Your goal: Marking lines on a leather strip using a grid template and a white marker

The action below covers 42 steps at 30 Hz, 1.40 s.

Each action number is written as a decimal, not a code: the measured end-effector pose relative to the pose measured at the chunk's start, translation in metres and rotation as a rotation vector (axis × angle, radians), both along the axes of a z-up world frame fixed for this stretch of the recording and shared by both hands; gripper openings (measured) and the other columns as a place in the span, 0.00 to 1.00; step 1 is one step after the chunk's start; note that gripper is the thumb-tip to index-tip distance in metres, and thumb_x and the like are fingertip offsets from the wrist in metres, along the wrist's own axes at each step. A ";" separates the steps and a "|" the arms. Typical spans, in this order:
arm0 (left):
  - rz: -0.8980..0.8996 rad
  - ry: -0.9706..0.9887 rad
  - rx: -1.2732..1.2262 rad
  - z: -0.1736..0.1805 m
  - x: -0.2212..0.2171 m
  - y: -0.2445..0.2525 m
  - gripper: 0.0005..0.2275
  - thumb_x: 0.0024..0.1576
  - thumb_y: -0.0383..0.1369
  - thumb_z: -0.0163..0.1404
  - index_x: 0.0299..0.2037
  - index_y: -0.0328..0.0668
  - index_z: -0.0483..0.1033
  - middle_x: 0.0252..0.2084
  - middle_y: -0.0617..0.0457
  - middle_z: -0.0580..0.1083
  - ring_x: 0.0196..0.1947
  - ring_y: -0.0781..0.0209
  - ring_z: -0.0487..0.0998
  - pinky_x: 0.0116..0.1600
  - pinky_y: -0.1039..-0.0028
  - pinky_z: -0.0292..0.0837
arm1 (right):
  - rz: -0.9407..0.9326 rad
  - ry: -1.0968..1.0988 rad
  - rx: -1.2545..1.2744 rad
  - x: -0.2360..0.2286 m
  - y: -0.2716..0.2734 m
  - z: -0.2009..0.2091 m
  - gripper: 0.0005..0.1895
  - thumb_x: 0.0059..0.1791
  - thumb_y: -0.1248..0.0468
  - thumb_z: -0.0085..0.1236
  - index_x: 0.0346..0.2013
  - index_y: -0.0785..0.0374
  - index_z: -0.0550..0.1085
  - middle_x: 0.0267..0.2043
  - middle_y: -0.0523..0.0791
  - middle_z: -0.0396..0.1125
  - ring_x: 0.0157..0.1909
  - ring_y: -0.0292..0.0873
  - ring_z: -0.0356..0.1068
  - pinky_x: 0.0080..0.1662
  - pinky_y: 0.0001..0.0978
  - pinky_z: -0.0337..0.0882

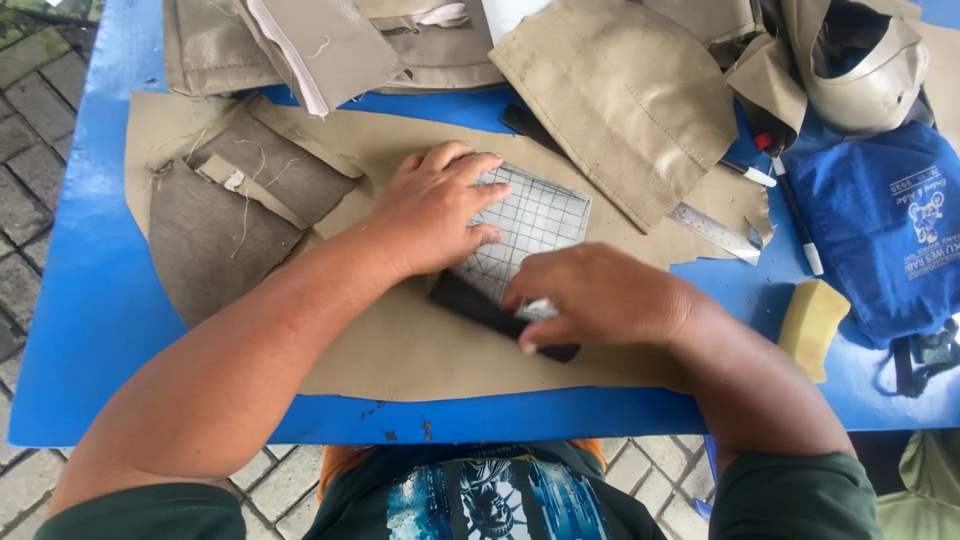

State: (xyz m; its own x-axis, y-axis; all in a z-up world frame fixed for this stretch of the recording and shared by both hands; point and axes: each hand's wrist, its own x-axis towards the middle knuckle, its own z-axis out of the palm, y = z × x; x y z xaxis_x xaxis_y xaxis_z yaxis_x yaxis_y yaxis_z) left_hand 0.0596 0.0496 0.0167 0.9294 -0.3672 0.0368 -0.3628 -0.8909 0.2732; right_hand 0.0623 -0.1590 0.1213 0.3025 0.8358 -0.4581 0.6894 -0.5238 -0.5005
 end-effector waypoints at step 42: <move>0.317 -0.238 -0.252 -0.054 0.038 0.003 0.04 0.60 0.36 0.43 0.41 0.55 0.72 0.32 0.56 0.73 0.31 0.42 0.82 0.33 0.51 0.77 | 0.237 -0.279 0.057 -0.032 -0.011 -0.005 0.23 0.48 0.41 0.61 0.44 0.55 0.75 0.37 0.45 0.68 0.38 0.50 0.76 0.37 0.40 0.77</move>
